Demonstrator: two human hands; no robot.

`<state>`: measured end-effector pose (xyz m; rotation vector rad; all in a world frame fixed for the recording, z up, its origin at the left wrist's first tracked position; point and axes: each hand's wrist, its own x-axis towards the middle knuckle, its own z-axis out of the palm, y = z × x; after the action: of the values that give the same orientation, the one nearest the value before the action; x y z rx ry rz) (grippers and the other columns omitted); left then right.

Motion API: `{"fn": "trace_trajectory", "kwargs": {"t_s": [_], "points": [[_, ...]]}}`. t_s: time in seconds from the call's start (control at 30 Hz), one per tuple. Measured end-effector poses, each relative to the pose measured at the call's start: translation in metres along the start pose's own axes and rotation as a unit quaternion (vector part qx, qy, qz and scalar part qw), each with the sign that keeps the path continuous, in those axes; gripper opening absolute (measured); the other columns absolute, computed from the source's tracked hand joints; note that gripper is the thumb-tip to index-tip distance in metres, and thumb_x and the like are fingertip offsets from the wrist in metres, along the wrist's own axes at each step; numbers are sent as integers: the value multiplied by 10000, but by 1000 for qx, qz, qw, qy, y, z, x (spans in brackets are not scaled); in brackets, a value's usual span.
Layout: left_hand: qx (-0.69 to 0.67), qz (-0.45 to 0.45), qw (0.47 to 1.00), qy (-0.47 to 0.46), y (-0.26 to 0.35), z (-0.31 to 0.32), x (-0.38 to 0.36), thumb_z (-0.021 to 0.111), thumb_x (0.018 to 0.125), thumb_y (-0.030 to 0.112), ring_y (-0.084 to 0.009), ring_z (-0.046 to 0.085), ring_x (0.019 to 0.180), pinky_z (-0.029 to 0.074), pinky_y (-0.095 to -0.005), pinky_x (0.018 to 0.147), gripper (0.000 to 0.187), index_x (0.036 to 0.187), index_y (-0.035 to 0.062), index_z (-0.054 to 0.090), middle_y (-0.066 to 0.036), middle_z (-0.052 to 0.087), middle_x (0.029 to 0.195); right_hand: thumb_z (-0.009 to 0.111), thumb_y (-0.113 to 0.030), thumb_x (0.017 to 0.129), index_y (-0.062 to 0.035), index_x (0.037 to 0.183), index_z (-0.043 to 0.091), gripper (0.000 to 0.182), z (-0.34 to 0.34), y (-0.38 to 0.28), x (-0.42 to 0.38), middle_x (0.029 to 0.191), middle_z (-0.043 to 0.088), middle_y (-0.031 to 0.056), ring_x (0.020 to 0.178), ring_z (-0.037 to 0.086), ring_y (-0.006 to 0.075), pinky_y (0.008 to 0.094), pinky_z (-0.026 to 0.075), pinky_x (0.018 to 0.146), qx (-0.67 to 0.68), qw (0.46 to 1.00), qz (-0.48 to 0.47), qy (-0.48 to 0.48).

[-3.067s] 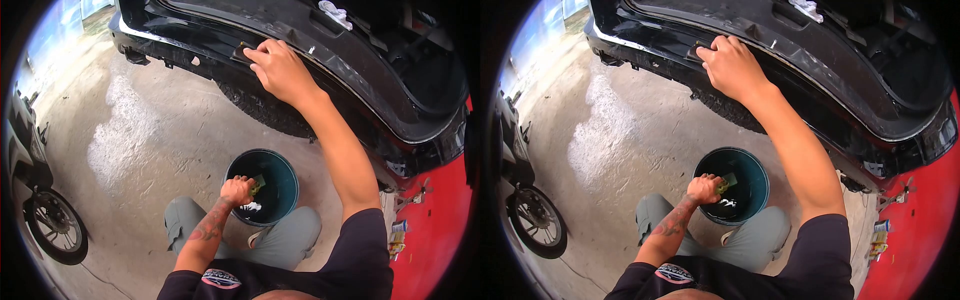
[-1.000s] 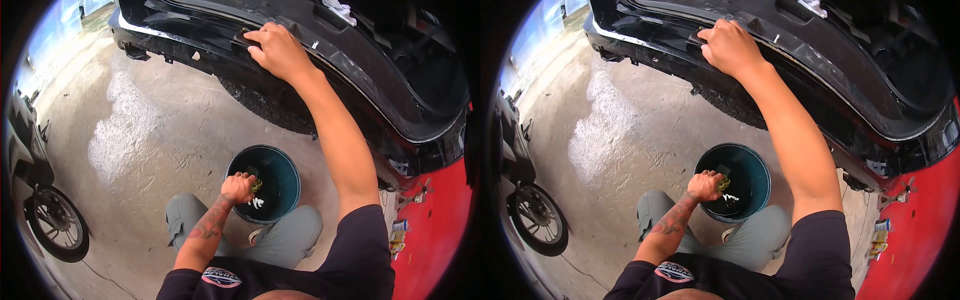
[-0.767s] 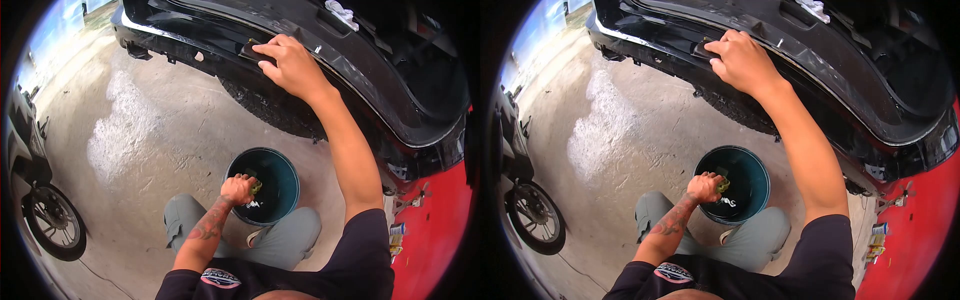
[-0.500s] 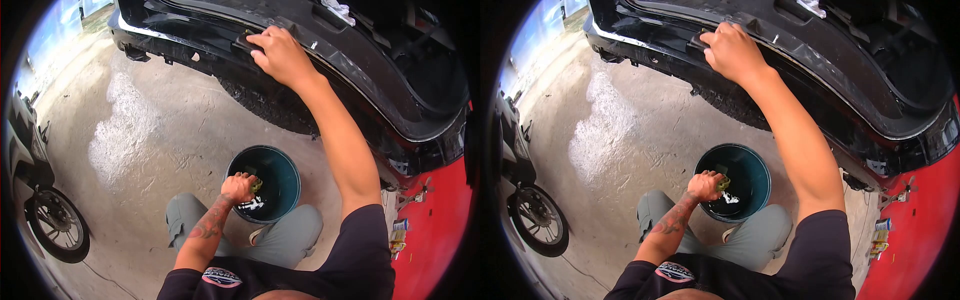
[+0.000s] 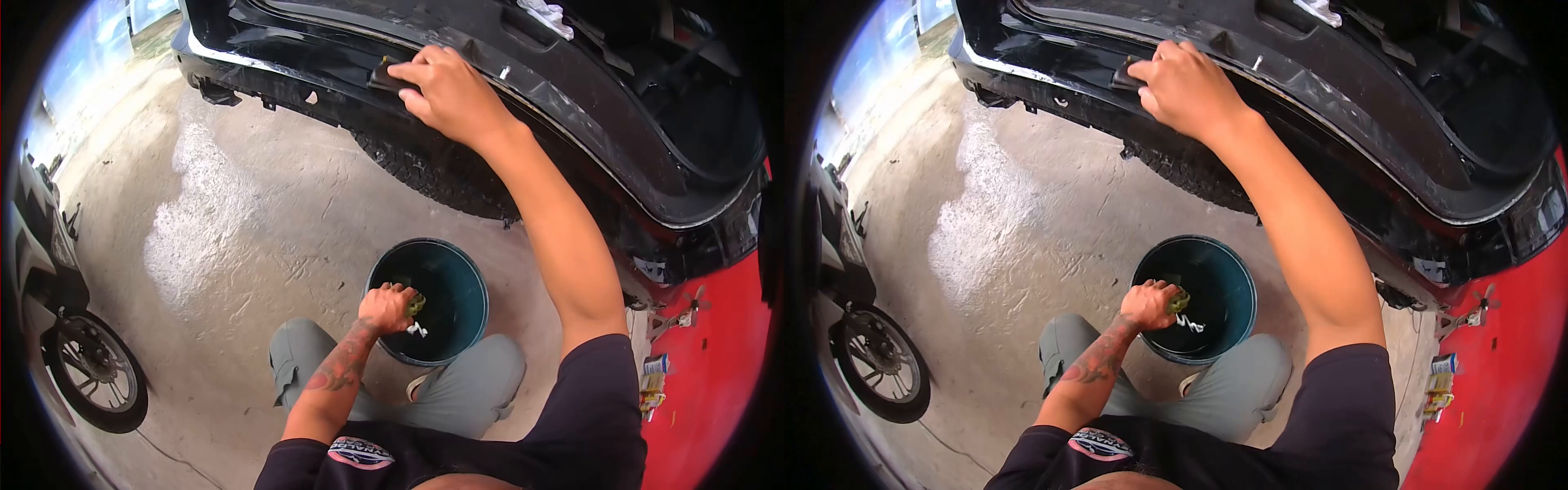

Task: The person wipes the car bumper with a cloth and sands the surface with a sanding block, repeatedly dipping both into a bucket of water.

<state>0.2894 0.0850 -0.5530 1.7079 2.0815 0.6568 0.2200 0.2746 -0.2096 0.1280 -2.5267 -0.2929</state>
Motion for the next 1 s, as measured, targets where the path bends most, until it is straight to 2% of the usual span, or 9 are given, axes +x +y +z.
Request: {"fn": "trace_trajectory", "kwargs": {"t_s": [0.17,0.4,0.5,0.63,0.73,0.8,0.83,0.9,1.0], "points": [[2,2,1000,6,-1,1,0,782,737,361,-357,674,1133,588,-474,934,599,1297,179,673,-111,714,1168,734,-179,879,-133,1166,779,295,9,-3,5,1060,695,170,1063,675,355,458,556,983,-53,998,36,7],[-48,26,997,55,-4,1,2,770,801,465,-357,706,1065,589,-472,914,506,1197,156,716,-130,733,1088,773,-146,837,-84,1176,738,347,-54,-52,-77,1076,653,128,953,620,325,438,548,837,120,992,-27,36],[-99,34,993,63,6,-15,-3,725,874,629,-347,730,1009,585,-477,883,557,1127,133,745,-133,758,1016,805,-17,778,-53,1230,761,456,-64,-103,-160,1135,681,121,992,675,285,374,563,873,253,964,86,12],[-124,21,991,42,2,-13,-1,700,876,663,-363,738,1006,583,-472,880,597,1171,147,751,-152,771,1061,777,-61,882,-37,1257,728,380,6,-130,-281,1126,703,105,984,690,214,325,555,832,306,852,425,-3],[-164,-17,986,-13,4,-23,0,675,892,662,-376,732,1029,576,-475,884,615,1212,141,741,-158,771,1093,766,-99,909,-37,1249,715,350,58,-157,-337,1149,733,151,1042,720,299,378,570,907,346,733,586,14],[-189,-21,981,-28,0,-23,1,652,916,636,-398,719,1075,562,-473,913,654,1349,148,681,-175,766,1123,766,-104,907,-34,1244,708,349,76,-175,-344,1158,733,162,1051,725,329,396,571,923,396,730,556,11],[-212,-18,977,-13,-3,-18,0,648,920,631,-401,716,1087,558,-470,923,663,1377,151,663,-180,764,1126,762,-137,947,-26,1268,704,344,79,-180,-341,1186,730,145,1064,732,251,375,574,915,377,781,497,-10],[-266,-7,964,12,-12,-10,1,653,951,579,-363,733,1101,547,-435,956,679,1450,121,609,-165,767,1153,747,-120,948,-58,1274,713,333,85,-187,-335,1204,708,144,1121,693,330,402,555,960,352,828,436,1],[-353,8,934,50,-19,1,3,690,954,547,-326,744,1047,559,-425,913,609,1358,93,653,-148,772,1137,729,-96,949,-88,1297,716,348,86,-184,-334,1224,683,143,1141,671,338,405,541,978,373,829,416,-1]]}}
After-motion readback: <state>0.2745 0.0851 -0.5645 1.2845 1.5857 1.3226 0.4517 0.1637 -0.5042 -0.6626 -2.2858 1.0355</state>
